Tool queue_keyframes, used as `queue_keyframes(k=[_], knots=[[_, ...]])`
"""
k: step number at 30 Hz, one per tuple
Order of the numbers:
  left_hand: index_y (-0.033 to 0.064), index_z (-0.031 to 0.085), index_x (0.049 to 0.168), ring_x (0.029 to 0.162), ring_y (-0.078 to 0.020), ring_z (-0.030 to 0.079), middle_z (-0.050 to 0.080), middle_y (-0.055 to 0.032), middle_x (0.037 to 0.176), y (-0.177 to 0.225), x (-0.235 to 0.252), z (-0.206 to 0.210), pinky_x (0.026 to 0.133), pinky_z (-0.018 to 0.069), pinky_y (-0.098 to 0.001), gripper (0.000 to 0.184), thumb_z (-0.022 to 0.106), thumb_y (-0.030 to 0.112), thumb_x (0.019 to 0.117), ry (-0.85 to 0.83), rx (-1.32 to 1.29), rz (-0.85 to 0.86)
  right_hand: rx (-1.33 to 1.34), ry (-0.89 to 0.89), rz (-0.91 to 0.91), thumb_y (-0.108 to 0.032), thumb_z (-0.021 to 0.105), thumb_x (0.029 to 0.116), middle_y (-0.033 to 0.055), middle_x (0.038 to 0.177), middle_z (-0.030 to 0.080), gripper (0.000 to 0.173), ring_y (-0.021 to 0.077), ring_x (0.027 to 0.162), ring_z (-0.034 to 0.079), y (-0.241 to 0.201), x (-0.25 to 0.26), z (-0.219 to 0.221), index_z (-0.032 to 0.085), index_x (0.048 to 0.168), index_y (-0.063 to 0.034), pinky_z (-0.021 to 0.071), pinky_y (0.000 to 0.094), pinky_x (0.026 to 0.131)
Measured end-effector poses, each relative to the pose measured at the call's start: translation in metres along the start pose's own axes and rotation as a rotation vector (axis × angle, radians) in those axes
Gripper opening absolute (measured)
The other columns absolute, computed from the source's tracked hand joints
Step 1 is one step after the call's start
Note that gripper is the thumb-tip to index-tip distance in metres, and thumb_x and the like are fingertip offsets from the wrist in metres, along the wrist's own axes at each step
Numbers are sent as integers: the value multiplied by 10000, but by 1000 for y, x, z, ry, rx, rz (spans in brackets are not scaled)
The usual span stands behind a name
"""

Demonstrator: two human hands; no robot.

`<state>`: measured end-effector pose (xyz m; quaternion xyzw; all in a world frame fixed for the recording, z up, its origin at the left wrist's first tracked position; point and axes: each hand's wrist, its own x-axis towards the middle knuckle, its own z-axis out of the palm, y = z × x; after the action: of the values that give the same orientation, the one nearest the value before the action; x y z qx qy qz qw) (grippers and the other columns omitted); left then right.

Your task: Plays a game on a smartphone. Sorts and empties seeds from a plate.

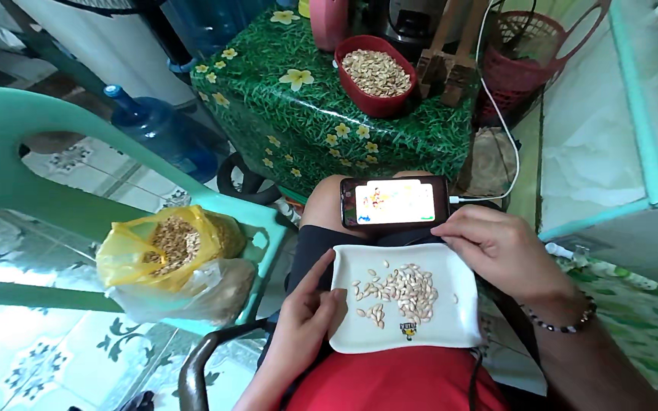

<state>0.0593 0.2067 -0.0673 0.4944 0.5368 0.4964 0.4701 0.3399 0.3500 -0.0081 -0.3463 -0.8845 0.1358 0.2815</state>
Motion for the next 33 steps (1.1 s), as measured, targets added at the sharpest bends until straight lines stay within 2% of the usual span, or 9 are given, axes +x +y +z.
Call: queue_keyframes(k=[2, 7, 12, 20, 26, 33], knots=[[24, 392, 1536, 651, -77, 686, 725, -13, 821, 0, 0, 0, 631, 602, -236, 553, 525, 28, 1000, 0, -12, 1, -42, 38, 17, -119, 591, 973, 39, 931, 690, 219, 125, 834, 653, 3, 1, -3, 798, 1040, -98, 567, 298, 736], [27, 394, 1536, 642, -73, 681, 720, -7, 809, 1, 1, 0, 629, 599, -232, 554, 529, 35, 999, -3, 4, -5, -168, 138, 67, -50, 540, 944, 104, 1011, 662, 331, 272, 970, 606, 11, 15, 1, 797, 1138, -127, 513, 413, 818], [27, 394, 1537, 654, -85, 689, 729, -24, 836, 1, 1, 0, 640, 605, -240, 555, 530, 29, 999, -3, -4, -9, -213, 145, 81, 0, 526, 921, 140, 1083, 626, 392, 331, 1035, 556, 18, 31, 7, 800, 1148, -166, 472, 480, 861], [28, 387, 1541, 641, -86, 683, 720, -23, 810, 1, 1, 0, 631, 602, -241, 554, 525, 36, 1004, -10, -5, -15, -208, 123, 74, -6, 552, 921, 141, 1102, 635, 338, 353, 1080, 546, 17, 38, 11, 820, 1063, -155, 459, 516, 883], [45, 390, 1547, 629, -91, 679, 715, -27, 796, 2, 2, 0, 622, 600, -246, 557, 527, 42, 1007, -10, 12, -25, -208, 106, 64, 0, 572, 914, 136, 1101, 644, 337, 361, 1098, 545, 18, 36, 13, 827, 1048, -175, 452, 539, 893], [43, 391, 1545, 609, -87, 666, 704, -20, 775, 2, 1, 0, 604, 592, -240, 557, 525, 43, 1005, -6, 8, -28, -194, 155, 71, -2, 565, 919, 134, 1095, 653, 331, 343, 1078, 558, 20, 36, 11, 830, 1040, -161, 467, 506, 891]])
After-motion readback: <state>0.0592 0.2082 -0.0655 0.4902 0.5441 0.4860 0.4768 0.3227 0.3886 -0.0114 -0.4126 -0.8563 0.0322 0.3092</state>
